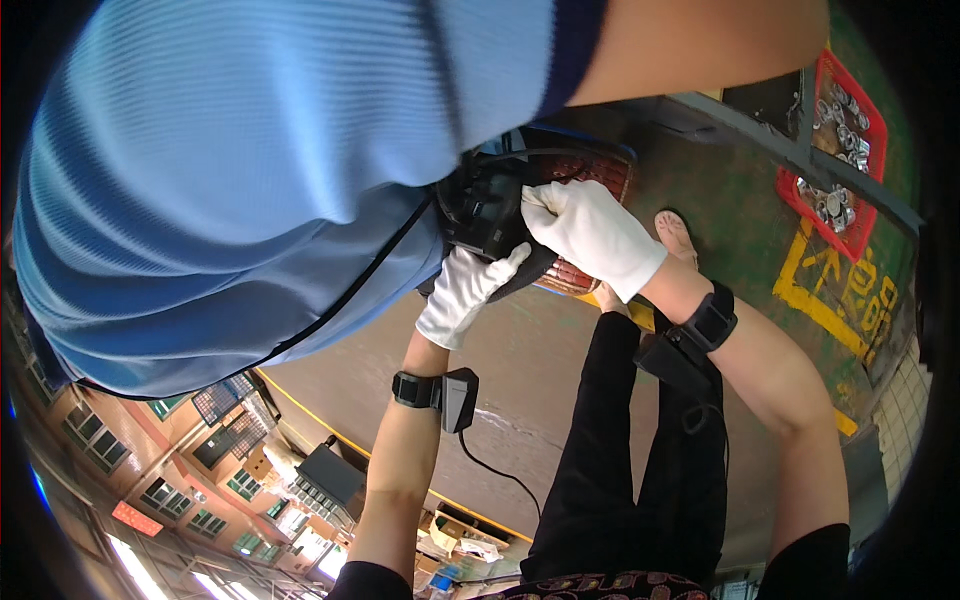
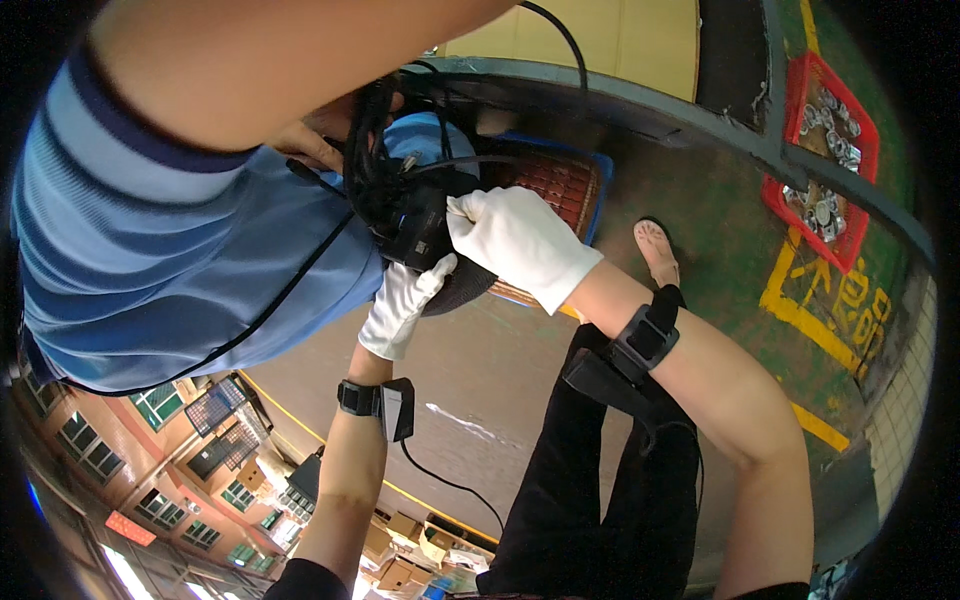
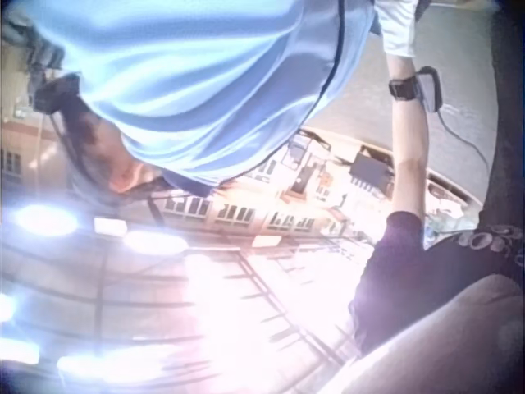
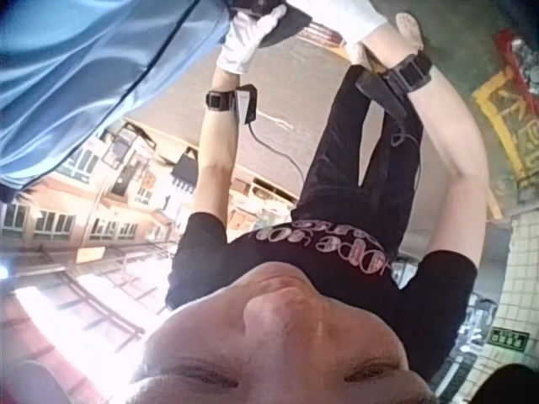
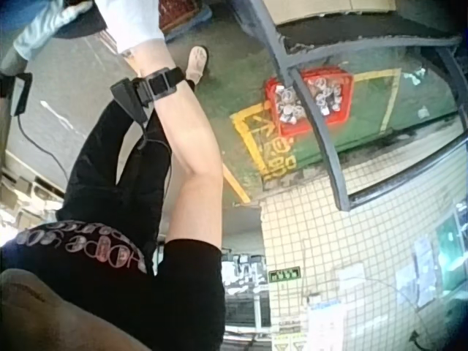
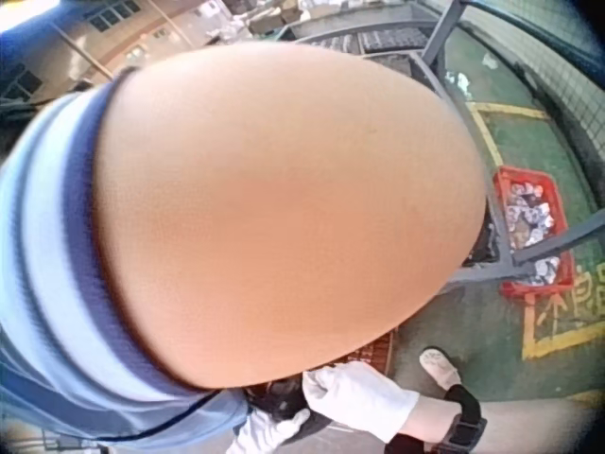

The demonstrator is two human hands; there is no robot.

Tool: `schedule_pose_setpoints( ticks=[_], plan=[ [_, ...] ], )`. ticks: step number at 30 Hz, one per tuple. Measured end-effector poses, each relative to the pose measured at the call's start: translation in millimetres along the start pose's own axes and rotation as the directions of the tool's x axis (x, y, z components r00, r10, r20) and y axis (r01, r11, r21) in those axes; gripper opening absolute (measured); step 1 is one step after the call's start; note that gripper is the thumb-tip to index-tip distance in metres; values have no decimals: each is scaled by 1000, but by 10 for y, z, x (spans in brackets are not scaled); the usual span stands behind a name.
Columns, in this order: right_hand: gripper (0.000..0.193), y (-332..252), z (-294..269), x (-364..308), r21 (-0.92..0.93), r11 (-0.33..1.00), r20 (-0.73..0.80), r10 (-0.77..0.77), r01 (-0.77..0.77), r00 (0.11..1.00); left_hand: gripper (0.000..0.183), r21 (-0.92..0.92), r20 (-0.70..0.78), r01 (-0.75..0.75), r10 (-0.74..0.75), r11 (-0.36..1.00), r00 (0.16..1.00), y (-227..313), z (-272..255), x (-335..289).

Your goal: The recorder is picking up engine pistons from a bin, inspecting them visually, and placing them back in the bin while wearing gloves.

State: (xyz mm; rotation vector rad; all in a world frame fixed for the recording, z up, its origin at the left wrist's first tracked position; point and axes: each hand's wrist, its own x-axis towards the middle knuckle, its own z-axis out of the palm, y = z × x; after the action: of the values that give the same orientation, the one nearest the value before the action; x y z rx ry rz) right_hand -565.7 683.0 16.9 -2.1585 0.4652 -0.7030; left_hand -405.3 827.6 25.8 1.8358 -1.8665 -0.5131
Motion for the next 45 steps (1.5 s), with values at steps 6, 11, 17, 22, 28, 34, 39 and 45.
schedule_pose_setpoints(
  ticks=[6, 11, 17, 22, 28, 34, 39, 45],
  plan=[
    [8, 59, -33, -16, -91, 989, 117, -106, 117, 987, 47, -182, 211, 73, -34, 981, 977, 66, -54, -79],
    [7, 115, -28, -56, -186, 968, 134, -146, 169, 980, 29, -479, 102, 494, -513, 726, 852, 483, 64, 274],
    [28, 37, 75, -56, -44, 995, 24, 85, -84, 996, 45, -127, 3, 684, -689, 718, 724, 513, 84, 41],
    [28, -42, 98, -105, -45, 983, 75, 182, -179, 981, 33, 361, -107, 749, -773, 556, 625, 482, 119, -159],
    [24, -160, 160, -88, -177, 974, 116, 164, -142, 980, 36, 700, 70, 370, -574, 611, 816, 360, 227, -256],
    [22, -41, 83, -142, -197, 962, 188, 225, -188, 956, 42, 292, 151, 763, -816, 576, 558, 360, 128, -211],
    [21, -20, 101, -151, -154, 969, 157, 218, -194, 963, 44, -604, 254, 715, -765, 353, 592, 729, -222, -30],
    [26, -119, 93, -110, -158, 965, 231, 244, -211, 942, 46, -422, 198, 750, -755, 509, 625, 540, -150, -158]
  ],
)
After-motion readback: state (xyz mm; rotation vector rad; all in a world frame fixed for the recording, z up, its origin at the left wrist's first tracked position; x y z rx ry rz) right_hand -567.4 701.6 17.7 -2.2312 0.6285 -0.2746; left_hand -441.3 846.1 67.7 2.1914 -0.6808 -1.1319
